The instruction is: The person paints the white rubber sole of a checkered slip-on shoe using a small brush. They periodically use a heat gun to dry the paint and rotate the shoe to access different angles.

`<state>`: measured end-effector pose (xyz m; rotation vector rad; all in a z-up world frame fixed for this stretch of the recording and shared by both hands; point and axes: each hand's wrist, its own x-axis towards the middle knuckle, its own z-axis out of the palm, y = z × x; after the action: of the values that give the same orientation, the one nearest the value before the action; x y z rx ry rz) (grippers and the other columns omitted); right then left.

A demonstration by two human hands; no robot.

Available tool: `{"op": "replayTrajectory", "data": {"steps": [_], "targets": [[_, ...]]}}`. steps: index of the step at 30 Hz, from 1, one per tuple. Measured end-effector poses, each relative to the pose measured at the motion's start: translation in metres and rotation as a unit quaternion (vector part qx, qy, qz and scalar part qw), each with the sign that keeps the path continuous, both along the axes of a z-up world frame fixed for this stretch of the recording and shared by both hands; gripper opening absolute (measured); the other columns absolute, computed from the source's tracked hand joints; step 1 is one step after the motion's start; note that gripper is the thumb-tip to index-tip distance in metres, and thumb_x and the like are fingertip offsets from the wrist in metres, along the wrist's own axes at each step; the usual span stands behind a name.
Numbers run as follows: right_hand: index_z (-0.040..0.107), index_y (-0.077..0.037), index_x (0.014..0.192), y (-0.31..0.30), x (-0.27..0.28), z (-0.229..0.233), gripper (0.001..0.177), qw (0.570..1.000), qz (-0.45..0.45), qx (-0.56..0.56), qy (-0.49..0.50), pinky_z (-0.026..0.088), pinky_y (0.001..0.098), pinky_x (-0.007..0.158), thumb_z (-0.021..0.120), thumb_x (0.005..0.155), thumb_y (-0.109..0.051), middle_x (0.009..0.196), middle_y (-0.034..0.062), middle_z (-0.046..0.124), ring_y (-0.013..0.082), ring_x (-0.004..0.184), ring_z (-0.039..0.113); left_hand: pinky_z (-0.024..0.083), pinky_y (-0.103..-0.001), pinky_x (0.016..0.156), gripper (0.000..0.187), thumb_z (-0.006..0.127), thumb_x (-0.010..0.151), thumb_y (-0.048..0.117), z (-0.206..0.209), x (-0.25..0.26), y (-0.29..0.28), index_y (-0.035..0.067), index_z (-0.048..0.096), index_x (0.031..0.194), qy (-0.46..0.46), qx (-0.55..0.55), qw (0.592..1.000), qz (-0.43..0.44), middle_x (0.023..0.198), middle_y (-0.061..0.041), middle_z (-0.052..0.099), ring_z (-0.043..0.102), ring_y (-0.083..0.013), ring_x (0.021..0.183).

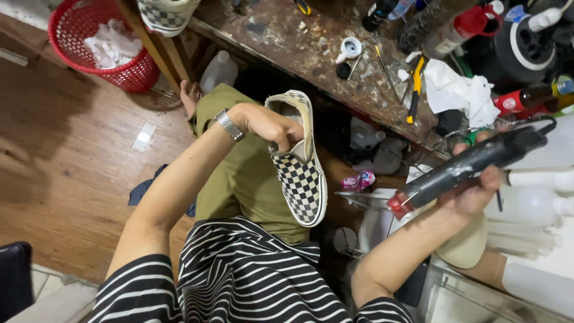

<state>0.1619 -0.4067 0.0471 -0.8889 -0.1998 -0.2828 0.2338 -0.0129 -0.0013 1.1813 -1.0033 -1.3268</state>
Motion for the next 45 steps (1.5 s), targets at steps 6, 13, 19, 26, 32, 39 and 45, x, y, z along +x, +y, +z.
{"op": "replayTrajectory", "data": {"steps": [6,13,19,26,32,39,45], "targets": [[0.05,-0.015,0.136,-0.003,-0.026,-0.019,0.059,0.992,-0.075,-0.103,-0.008,0.049,0.0209,0.084,0.076,0.084,-0.024,0.128,0.0042,0.055,0.0133,0.095,0.054,0.038,-0.019,0.049,0.009,0.056,0.072,-0.006,-0.008,0.005,-0.011,0.0,0.057,0.065,-0.001,0.014,1.0,-0.007,0.065,0.004,0.058,0.05,-0.0043,0.058],[0.036,-0.007,0.146,0.05,-0.041,0.0,0.059,0.906,-0.227,-0.33,-0.133,0.032,0.0323,0.115,0.057,0.099,-0.035,0.151,0.0074,0.039,0.0202,0.135,0.039,0.039,-0.02,0.05,0.005,0.056,0.07,-0.005,-0.019,0.006,-0.02,-0.001,0.058,0.069,-0.018,0.046,0.999,0.019,0.067,0.002,0.059,0.052,-0.006,0.06],[0.036,-0.01,0.146,0.056,-0.045,-0.008,0.06,0.917,-0.215,-0.313,-0.123,0.043,0.0378,0.098,0.061,0.096,-0.032,0.153,0.0106,0.038,0.024,0.122,0.044,0.037,-0.022,0.048,0.005,0.058,0.067,-0.003,-0.031,0.004,-0.03,0.002,0.055,0.066,-0.033,0.073,0.996,0.048,0.062,0.001,0.055,0.049,-0.007,0.057],[0.036,-0.009,0.143,0.066,-0.047,-0.004,0.063,0.904,-0.242,-0.328,-0.129,0.044,0.0362,0.088,0.063,0.092,-0.034,0.151,0.0116,0.04,0.0228,0.111,0.046,0.028,-0.021,0.045,0.01,0.061,0.066,-0.002,-0.035,0.003,-0.036,0.003,0.053,0.064,-0.024,0.053,0.998,0.029,0.057,0.004,0.048,0.041,-0.0043,0.053],[0.035,-0.012,0.149,0.06,-0.05,-0.009,0.063,0.899,-0.245,-0.331,-0.148,0.041,0.0392,0.099,0.061,0.093,-0.028,0.156,0.0141,0.036,0.0278,0.13,0.043,0.038,-0.02,0.049,0.005,0.058,0.067,-0.003,-0.033,0.002,-0.036,0.001,0.057,0.064,-0.007,0.046,0.999,0.013,0.061,0.002,0.056,0.05,-0.0062,0.056],[0.036,-0.006,0.142,0.074,-0.053,0.001,0.061,0.9,-0.253,-0.327,-0.14,0.045,0.0379,0.081,0.061,0.089,-0.022,0.149,0.0169,0.037,0.0289,0.095,0.049,0.037,-0.02,0.046,0.006,0.055,0.064,-0.004,-0.029,0.001,-0.037,0.0,0.056,0.06,0.019,0.043,0.999,0.003,0.059,0.001,0.056,0.05,-0.0061,0.054],[0.038,-0.005,0.142,0.079,-0.05,0.006,0.063,0.869,-0.288,-0.375,-0.146,0.034,0.0333,0.11,0.062,0.089,-0.028,0.145,0.0141,0.041,0.0241,0.131,0.041,0.035,-0.02,0.046,0.008,0.056,0.064,-0.005,-0.037,0.003,-0.038,0.001,0.054,0.059,0.004,0.06,0.998,0.031,0.057,0.003,0.054,0.047,-0.0055,0.054]]}}
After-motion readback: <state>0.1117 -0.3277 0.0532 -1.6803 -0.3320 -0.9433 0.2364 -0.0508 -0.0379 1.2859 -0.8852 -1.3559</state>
